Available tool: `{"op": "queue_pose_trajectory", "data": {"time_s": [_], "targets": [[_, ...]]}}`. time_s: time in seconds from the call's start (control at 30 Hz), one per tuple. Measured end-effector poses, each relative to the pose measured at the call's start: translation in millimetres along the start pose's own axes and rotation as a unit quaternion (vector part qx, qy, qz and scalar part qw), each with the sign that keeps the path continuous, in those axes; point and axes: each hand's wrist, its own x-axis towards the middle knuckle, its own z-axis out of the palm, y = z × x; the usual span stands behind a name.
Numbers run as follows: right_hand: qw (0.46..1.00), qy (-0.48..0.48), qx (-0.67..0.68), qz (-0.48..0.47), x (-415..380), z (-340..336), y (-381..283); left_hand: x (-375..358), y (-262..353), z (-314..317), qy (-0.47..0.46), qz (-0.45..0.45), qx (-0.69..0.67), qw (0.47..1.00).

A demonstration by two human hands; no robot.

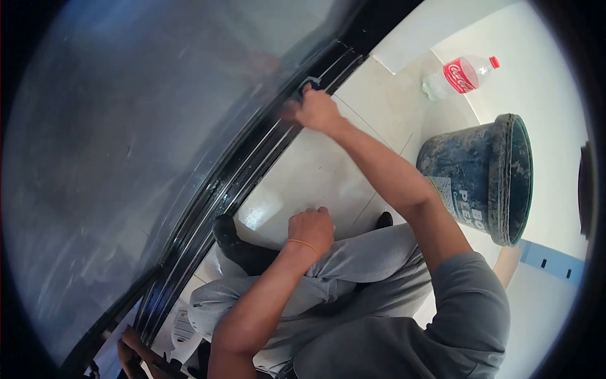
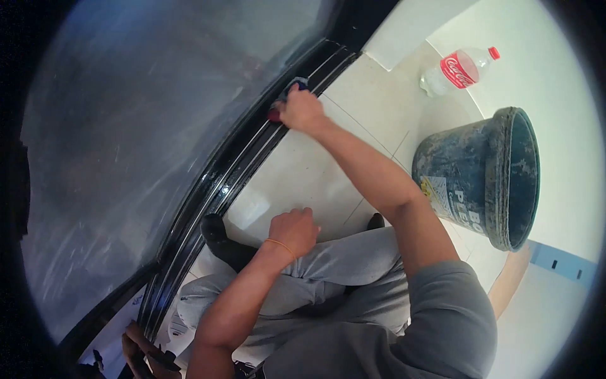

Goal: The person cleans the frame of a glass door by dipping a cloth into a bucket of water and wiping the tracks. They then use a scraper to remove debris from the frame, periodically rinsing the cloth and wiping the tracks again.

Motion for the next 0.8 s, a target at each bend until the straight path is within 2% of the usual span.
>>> {"op": "queue_pose_trajectory", "data": {"time_s": [0.07,0.2,0.3,0.37,0.57,0.67,0.73,0.8], "targets": [[0.999,-0.022,-0.034,0.002,-8.0,-4.2,-5.3,0.7,-1.2,-3.5,-0.01,-0.006,-0.004,1.0],[0.989,0.095,-0.102,0.04,40.8,4.2,38.7,-0.7,-5.0,-12.0,-0.004,-0.013,-0.01,1.0],[0.988,0.034,-0.118,0.097,87.9,-41.7,69.7,-1.3,-4.2,-10.9,0.002,-0.013,-0.012,1.0],[0.984,0.054,-0.124,0.114,117.6,-54.7,95.8,-1.7,0.1,-9.7,-0.008,-0.009,-0.003,1.0],[0.991,0.087,-0.072,0.075,138.2,-56.6,120.5,0.1,0.5,-4.3,-0.011,-0.005,-0.008,1.0],[0.993,0.064,-0.096,-0.022,154.6,-49.2,142.5,-1.9,0.9,-7.4,-0.004,-0.001,-0.001,1.0],[0.992,-0.006,-0.119,-0.032,127.4,-51.9,115.6,-1.7,4.3,-9.9,-0.008,-0.002,0.0,1.0],[0.992,-0.029,-0.106,-0.056,92.2,-46.1,91.1,-0.8,4.2,-12.2,-0.019,-0.005,0.001,1.0]]}}
